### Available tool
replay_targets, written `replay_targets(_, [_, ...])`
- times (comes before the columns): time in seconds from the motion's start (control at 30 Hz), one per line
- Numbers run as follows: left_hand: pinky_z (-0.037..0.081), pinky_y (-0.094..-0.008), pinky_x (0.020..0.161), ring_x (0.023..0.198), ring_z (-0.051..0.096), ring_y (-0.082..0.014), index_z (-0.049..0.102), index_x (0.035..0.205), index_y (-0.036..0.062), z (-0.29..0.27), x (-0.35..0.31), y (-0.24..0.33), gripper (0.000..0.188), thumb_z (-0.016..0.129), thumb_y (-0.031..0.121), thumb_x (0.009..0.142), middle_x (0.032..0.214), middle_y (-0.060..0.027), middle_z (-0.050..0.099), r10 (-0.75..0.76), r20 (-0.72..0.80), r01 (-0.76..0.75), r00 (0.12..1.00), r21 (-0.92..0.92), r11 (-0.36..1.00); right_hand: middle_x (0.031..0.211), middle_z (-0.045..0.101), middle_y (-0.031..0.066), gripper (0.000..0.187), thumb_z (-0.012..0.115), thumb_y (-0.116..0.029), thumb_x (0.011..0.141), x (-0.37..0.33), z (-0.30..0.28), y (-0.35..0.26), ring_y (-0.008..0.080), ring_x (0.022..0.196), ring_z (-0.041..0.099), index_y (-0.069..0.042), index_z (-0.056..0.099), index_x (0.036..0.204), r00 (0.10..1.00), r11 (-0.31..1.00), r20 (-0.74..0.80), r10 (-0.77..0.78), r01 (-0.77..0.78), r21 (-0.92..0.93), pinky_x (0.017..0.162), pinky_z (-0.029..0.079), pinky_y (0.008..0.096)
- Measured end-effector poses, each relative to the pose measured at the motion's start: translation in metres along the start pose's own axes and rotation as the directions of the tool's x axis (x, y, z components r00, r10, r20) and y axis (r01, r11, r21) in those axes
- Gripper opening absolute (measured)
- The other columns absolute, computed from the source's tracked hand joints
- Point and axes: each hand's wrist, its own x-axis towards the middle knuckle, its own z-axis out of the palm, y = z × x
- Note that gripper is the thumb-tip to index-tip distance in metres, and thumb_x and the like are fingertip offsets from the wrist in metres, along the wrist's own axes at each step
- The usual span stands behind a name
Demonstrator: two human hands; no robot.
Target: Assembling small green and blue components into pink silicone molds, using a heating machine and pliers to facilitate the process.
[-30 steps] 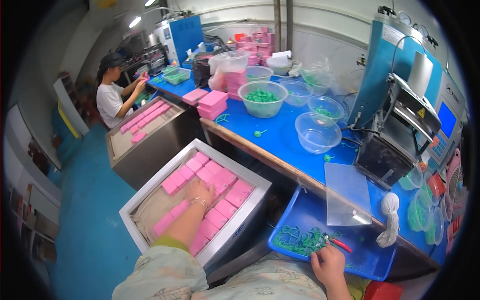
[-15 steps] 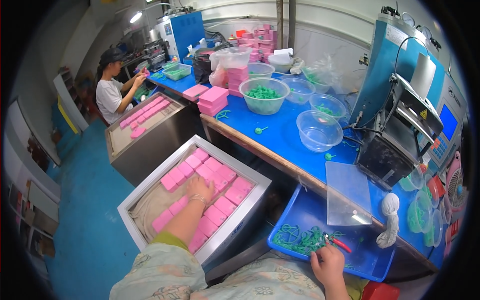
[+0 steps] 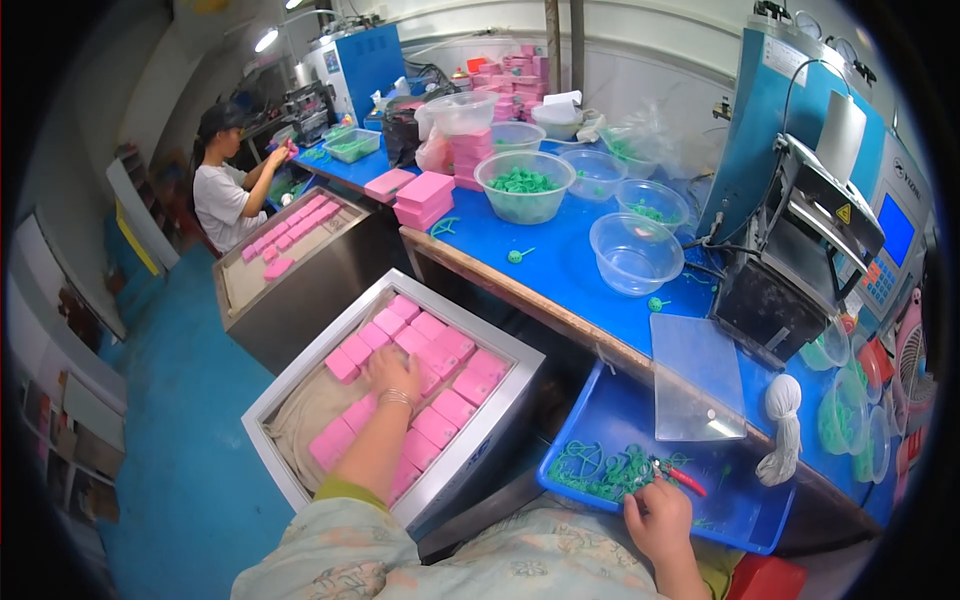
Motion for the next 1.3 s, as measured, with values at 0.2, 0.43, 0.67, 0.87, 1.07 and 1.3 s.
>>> replay_targets(0.2, [0.035,-0.0394,0.101,0.121,0.042,-0.0306,0.044,0.123,0.0043,-0.01,0.054,-0.051,0.06,0.064,0.034,0.075,0.131,-0.0149,0.043,0.021,-0.006,-0.019,1.0,0.218,0.976,0.059,0.05,0.0078,0.017,0.069,-0.014,0.068,0.003,-0.002,-0.002,0.0272,0.054,0.052,-0.007,0.055,0.062,1.0,1.0,0.003,0.004,-0.004,-0.018,0.048,0.041,0.0375])
replay_targets(0.43, [0.051,-0.0345,0.073,0.081,0.066,-0.0215,0.07,0.078,0.0137,-0.031,0.103,-0.082,0.044,0.061,0.055,0.065,0.08,-0.0093,0.068,0.03,0.613,-0.344,0.789,0.402,0.848,0.063,0.053,0.0075,0.017,0.065,-0.019,0.072,0.003,-0.002,0.001,0.0267,0.058,0.055,-0.007,0.056,0.065,0.998,0.997,0.008,0.065,-0.064,-0.048,0.052,0.045,0.0376])
replay_targets(0.67, [0.049,-0.0407,0.082,0.1,0.058,-0.0316,0.041,0.127,0.0054,-0.072,0.087,-0.078,0.072,0.07,0.035,0.068,0.117,-0.0209,0.053,-0.029,0.044,0.039,0.999,-0.239,0.97,0.066,0.054,0.0056,0.018,0.059,-0.021,0.081,0.0,-0.017,0.004,0.0243,0.062,0.056,-0.007,0.058,0.069,0.986,0.966,0.128,0.107,-0.134,0.221,0.054,0.045,0.0349])
replay_targets(0.87, [0.05,-0.0428,0.081,0.091,0.057,-0.029,0.034,0.131,0.0097,-0.154,0.018,0.06,0.059,0.065,0.019,0.082,0.114,-0.0148,0.05,0.669,0.407,0.586,0.622,-0.808,-0.054,0.069,0.053,0.0059,0.014,0.063,-0.018,0.079,0.022,-0.052,-0.009,0.0226,0.059,0.053,-0.005,0.058,0.075,1.0,0.913,0.026,0.01,-0.019,0.407,0.053,0.043,0.0334])
replay_targets(1.07, [0.039,-0.0354,0.095,0.108,0.051,-0.0243,0.043,0.121,0.0047,-0.168,-0.099,0.25,0.061,0.072,0.001,0.067,0.11,-0.0109,0.055,0.994,-0.008,-0.254,0.113,-0.967,0.021,0.089,0.052,0.0101,0.044,0.071,-0.023,0.074,0.062,-0.092,0.0,0.0195,0.065,0.053,-0.003,0.051,0.108,0.995,0.901,-0.093,0.047,-0.002,0.434,0.056,0.045,0.032])
replay_targets(1.3, [0.046,-0.0365,0.09,0.107,0.052,-0.0279,0.046,0.116,0.0026,-0.155,-0.143,0.323,0.055,0.071,0.0,0.067,0.117,-0.0144,0.049,0.998,-0.022,-0.28,0.067,-0.96,-0.003,0.101,0.051,0.0128,0.061,0.074,-0.021,0.071,0.082,-0.111,0.042,0.0189,0.076,0.055,-0.001,0.045,0.121,0.976,0.924,-0.207,0.065,0.02,0.382,0.066,0.049,0.0284])
